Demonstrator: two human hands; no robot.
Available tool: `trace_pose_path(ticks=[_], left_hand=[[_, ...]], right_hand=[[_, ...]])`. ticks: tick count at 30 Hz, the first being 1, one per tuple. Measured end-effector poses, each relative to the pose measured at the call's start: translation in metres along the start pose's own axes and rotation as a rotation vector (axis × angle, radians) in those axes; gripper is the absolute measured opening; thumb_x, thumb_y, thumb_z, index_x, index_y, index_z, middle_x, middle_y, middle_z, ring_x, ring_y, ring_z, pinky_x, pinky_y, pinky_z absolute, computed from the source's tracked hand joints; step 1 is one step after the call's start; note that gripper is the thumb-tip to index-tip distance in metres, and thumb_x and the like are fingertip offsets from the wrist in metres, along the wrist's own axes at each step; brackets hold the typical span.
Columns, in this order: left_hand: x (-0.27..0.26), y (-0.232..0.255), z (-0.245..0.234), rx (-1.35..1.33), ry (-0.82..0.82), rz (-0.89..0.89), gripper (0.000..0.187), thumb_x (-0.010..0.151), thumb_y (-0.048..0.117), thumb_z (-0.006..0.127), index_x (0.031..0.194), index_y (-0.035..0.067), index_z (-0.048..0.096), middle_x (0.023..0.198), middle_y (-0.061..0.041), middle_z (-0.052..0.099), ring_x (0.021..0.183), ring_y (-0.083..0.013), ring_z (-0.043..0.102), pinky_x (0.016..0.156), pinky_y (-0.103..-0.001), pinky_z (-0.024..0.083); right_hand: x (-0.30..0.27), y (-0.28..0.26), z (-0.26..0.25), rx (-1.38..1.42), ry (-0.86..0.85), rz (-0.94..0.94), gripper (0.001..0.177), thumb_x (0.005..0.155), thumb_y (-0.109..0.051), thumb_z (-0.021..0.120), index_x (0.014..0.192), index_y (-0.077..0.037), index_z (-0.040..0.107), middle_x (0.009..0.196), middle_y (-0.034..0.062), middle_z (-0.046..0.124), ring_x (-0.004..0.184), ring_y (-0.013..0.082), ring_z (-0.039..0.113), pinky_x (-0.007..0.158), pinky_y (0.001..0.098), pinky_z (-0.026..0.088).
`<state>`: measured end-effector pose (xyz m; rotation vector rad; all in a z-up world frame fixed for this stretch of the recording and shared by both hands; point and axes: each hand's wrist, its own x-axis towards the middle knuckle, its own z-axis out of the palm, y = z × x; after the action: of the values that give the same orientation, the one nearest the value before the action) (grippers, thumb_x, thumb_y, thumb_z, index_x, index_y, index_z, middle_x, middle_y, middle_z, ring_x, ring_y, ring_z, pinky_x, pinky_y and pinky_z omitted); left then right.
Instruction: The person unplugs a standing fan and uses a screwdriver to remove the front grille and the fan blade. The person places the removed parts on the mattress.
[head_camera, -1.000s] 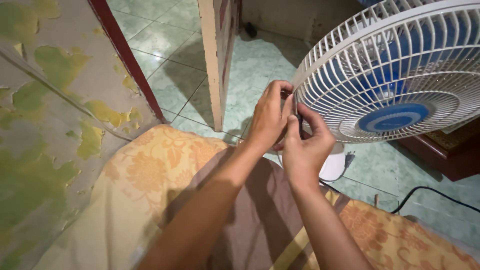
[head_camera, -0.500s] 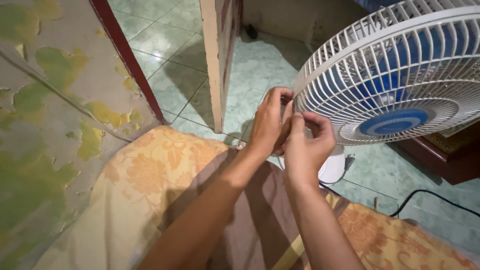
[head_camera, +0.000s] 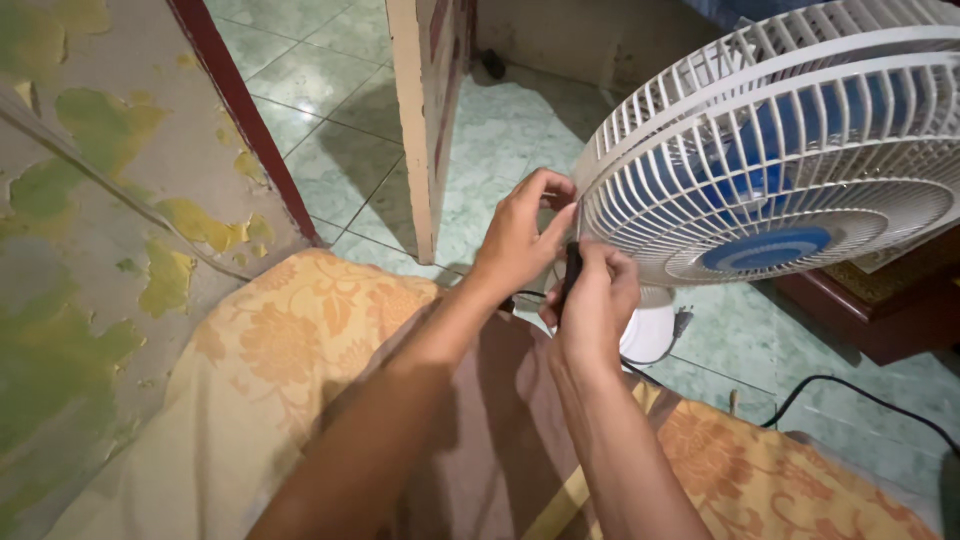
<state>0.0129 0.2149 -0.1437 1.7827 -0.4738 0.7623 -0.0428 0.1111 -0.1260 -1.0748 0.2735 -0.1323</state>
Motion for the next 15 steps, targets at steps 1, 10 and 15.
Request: trace_pose_path(ticks=[1, 10, 15], left_hand=[[0.001, -0.001, -0.001, -0.002, 0.010, -0.004, 0.020, 0.095, 0.005, 0.068, 0.112, 0.000, 0.059, 0.107, -0.015, 0.072, 0.100, -0.0266, 0.074, 0.087, -0.037, 0.059], [0.010, 0.032, 0.000, 0.048, 0.103, -0.196, 0.037, 0.088, 0.003, 0.064, 0.124, 0.005, 0.058, 0.118, -0.013, 0.069, 0.107, -0.0245, 0.071, 0.082, -0.035, 0.062], [0.022, 0.077, 0.005, 0.143, 0.158, 0.149, 0.062, 0.086, -0.003, 0.056, 0.147, 0.004, 0.050, 0.150, -0.015, 0.054, 0.146, -0.0312, 0.052, 0.124, -0.042, 0.044]], right_hand=[[-0.001, -0.002, -0.002, -0.003, -0.030, 0.001, 0.020, 0.096, -0.022, 0.059, 0.108, -0.007, 0.053, 0.075, 0.0046, 0.062, 0.039, 0.0117, 0.045, 0.031, 0.0289, 0.029], [-0.026, -0.049, -0.038, -0.437, -0.267, -0.483, 0.015, 0.103, -0.014, 0.060, 0.096, -0.005, 0.071, 0.076, -0.0009, 0.062, 0.061, 0.0042, 0.051, 0.051, 0.0206, 0.039], [0.012, -0.158, -0.048, -0.842, -0.144, -1.017, 0.010, 0.109, -0.009, 0.061, 0.104, -0.008, 0.069, 0.092, 0.0043, 0.070, 0.076, 0.0104, 0.065, 0.067, 0.0257, 0.056]])
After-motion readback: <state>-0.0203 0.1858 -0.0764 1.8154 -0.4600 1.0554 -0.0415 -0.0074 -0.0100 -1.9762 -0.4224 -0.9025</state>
